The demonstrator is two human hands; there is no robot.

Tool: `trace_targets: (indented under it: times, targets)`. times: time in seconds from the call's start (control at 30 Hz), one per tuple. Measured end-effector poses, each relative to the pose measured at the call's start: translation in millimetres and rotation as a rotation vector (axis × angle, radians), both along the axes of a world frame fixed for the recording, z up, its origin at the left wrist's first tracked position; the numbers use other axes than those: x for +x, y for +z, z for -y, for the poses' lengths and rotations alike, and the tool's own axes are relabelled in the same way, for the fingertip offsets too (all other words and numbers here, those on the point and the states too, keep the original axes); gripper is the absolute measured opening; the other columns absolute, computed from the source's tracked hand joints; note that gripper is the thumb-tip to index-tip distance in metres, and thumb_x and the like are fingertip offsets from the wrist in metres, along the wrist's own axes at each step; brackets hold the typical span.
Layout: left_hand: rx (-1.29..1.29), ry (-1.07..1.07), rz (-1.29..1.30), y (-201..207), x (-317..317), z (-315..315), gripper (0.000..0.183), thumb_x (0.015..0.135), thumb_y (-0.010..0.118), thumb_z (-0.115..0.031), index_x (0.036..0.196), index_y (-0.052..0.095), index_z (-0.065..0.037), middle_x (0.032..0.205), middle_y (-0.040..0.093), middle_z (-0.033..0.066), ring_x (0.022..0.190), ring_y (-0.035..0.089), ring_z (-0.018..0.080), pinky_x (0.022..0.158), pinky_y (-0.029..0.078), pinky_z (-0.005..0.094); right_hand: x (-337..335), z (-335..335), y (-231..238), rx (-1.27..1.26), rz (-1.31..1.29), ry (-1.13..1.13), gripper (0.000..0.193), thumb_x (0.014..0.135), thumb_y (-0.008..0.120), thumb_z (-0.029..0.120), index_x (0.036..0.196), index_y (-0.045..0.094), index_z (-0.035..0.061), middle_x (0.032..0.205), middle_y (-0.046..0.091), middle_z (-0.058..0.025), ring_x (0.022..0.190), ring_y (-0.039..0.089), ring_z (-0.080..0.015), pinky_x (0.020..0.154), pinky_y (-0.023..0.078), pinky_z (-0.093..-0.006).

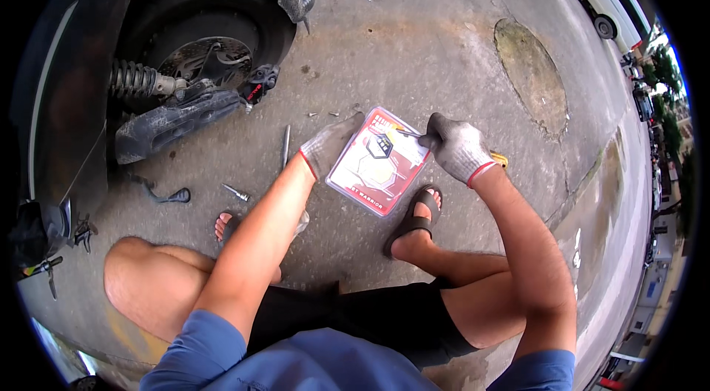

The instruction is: The person unboxes a new set of brake pads, then positions the new pads into the rear brake caliper of a motorcycle and secures a pin through them by hand.

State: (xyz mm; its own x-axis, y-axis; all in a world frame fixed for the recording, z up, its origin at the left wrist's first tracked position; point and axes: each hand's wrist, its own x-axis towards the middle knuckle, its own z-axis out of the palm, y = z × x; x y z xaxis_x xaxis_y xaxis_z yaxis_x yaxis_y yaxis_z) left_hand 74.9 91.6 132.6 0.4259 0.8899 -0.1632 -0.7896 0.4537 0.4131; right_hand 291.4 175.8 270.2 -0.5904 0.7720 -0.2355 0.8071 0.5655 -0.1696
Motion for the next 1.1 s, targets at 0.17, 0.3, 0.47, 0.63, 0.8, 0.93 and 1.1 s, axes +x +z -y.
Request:
trace_targets:
  times: [0.17,0.3,0.47,0.63,0.8,0.93,1.1]
  targets:
    - [0.06,0.072,-0.135,-10,-2,-1,0.042,0.103,0.043,-0.028,0.132,0.052,0.001,0.128,0.061,0.0144,0.113,0.061,0.0225,0.098,0.049,0.0376,1,-2,2,0.077,0.025,-0.019,0.023,0.089,0.064,0.029,0.095,0.06,0.0071,0.086,0.067,-0.0202,0.087,0.065,-0.0411,0.075,0.05,-0.0478]
    - [0.041,0.1,-0.159,-20,-13,-1,0.045,0.103,0.04,-0.031,0.135,0.049,0.0,0.13,0.059,0.014,0.116,0.06,0.0246,0.101,0.046,0.0412,12,-16,-3,0.188,-0.166,-0.04,0.016,0.087,0.066,0.018,0.093,0.06,0.004,0.082,0.064,-0.0224,0.081,0.063,-0.0426,0.069,0.05,-0.0456]
    - [0.141,0.081,-0.101,-12,-21,1,0.052,0.1,0.045,-0.036,0.142,0.042,-0.007,0.135,0.056,0.0114,0.12,0.057,0.0297,0.103,0.043,0.0507,25,-38,-2,0.212,-0.172,-0.175,0.015,0.09,0.064,0.017,0.093,0.061,0.0026,0.082,0.064,-0.0221,0.078,0.063,-0.0376,0.07,0.049,-0.0421]
    - [0.224,0.272,-0.336,3,-13,-3,0.06,0.089,0.069,-0.027,0.141,0.045,-0.009,0.132,0.058,0.0063,0.119,0.057,0.0229,0.097,0.049,0.044,38,-47,-8,0.162,-0.246,-0.225,0.022,0.094,0.062,0.023,0.096,0.062,0.001,0.073,0.06,-0.0135,0.068,0.057,-0.0208,0.065,0.048,-0.0381]
    - [0.191,0.324,-0.345,0,-15,-4,0.063,0.086,0.073,-0.026,0.141,0.046,-0.009,0.132,0.058,0.0042,0.116,0.058,0.0194,0.094,0.051,0.0406,31,-42,0,0.022,-0.256,-0.354,0.027,0.091,0.062,0.028,0.099,0.064,0.0024,0.089,0.066,-0.0242,0.087,0.066,-0.0371,0.077,0.05,-0.0418]
    - [0.209,0.311,-0.369,9,-13,-2,0.064,0.086,0.073,-0.027,0.142,0.046,-0.01,0.131,0.059,0.0032,0.116,0.059,0.0186,0.092,0.052,0.0396,37,-44,-4,0.017,-0.278,-0.354,0.027,0.092,0.062,0.028,0.101,0.064,0.0022,0.089,0.067,-0.0241,0.087,0.066,-0.0361,0.077,0.05,-0.0414]
    - [0.21,0.318,-0.365,7,-15,-2,0.064,0.086,0.072,-0.027,0.142,0.046,-0.011,0.131,0.059,0.0029,0.116,0.058,0.0188,0.092,0.051,0.0402,32,-39,1,-0.005,-0.27,-0.36,0.026,0.092,0.062,0.027,0.102,0.063,0.0026,0.087,0.066,-0.0238,0.085,0.066,-0.0352,0.076,0.05,-0.0413]
